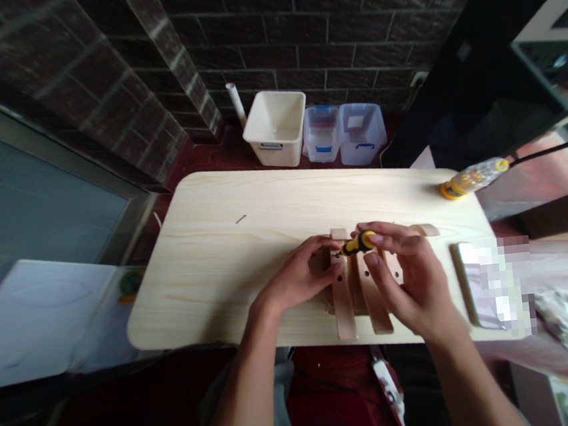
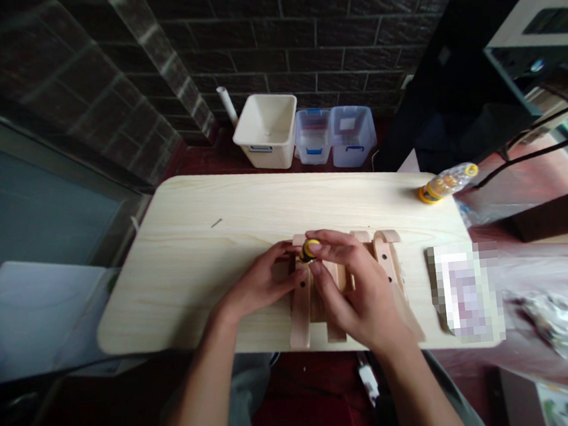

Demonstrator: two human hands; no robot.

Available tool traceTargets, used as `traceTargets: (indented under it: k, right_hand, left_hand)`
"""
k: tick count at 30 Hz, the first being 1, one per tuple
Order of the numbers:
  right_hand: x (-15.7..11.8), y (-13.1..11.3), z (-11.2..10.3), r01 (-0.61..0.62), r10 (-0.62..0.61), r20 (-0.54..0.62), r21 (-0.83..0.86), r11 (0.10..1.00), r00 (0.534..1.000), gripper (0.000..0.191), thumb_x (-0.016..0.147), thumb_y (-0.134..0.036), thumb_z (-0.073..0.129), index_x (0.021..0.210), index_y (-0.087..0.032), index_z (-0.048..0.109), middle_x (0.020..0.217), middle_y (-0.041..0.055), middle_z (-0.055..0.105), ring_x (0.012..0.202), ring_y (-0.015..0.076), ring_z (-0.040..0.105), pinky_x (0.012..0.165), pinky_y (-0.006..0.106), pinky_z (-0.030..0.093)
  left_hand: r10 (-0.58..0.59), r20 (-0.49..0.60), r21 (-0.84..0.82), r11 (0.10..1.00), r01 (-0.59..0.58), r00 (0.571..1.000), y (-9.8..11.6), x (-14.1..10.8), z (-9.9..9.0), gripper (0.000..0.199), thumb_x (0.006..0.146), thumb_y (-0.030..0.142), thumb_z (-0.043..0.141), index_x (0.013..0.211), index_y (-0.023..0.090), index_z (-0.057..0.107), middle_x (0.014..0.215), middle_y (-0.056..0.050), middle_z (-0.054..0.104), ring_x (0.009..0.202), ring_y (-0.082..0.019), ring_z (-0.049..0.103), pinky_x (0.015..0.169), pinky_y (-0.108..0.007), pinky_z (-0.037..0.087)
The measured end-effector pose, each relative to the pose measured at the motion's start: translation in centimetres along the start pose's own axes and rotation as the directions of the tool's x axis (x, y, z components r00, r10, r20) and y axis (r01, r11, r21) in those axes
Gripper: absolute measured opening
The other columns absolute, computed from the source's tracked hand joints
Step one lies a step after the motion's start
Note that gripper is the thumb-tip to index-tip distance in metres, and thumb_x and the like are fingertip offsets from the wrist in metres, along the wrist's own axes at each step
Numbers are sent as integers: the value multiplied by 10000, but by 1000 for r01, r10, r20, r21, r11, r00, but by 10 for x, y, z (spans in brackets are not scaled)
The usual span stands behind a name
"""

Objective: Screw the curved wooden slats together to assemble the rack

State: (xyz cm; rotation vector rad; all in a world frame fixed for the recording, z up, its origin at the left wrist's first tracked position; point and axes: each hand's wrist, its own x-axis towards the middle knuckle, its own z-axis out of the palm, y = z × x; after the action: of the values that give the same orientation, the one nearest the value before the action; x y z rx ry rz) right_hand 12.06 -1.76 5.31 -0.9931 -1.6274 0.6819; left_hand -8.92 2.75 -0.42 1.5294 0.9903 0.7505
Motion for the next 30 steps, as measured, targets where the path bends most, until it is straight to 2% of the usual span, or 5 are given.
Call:
traceTargets:
  k: [3,8,14,19,30]
  right_hand:
    - [-1,0,0,-8,8,-1,5,1000,1000,401,1025,-50,636,1335,-304,665,1446,104,672,1335,304,701,1086,568,602]
    - [0,1,0,1,-1,-24,3,1000,1000,386,1017,-48,655,1303,-305,670,1357,87,693,1301,293,707,1046,535,611]
    - [0,0,1,-10,11,-14,18,1000,1000,377,1019,-60,655,1313,-296,664,1423,101,675,1330,301,699,1089,566,601]
    - [-2,1,1,-6,7,-28,17,1000,1000,355,1020,-68,662,1287,-302,667,1352,92,695,1300,294,708,1047,543,613]
    - [-1,0,1,-18,19,-39,18,1000,999,312,1028,-97,662,1269,-295,671,1336,96,708,1289,293,715,1055,550,620]
  left_hand:
    - [-2,3,2,1000,2,1000,2,0,0,338,947,323,785,1261,230,700,1351,-98,769,1249,-264,734,1175,-449,535]
    - [3,-10,-26,1000,-3,1000,2,1,1,343,939,321,789,1251,214,694,1337,-104,769,1223,-258,742,1133,-426,561]
    - [0,5,5,1000,0,1000,0,1,-1,363,945,341,790,1278,230,695,1343,-102,769,1244,-266,734,1168,-440,542]
    - [4,2,-9,1000,-4,1000,-1,0,0,361,951,346,787,1279,230,691,1353,-102,760,1233,-259,735,1150,-440,556]
    - [-3,-7,-16,1000,3,1000,0,1,1,361,943,332,793,1271,222,690,1347,-107,759,1242,-263,728,1155,-437,549]
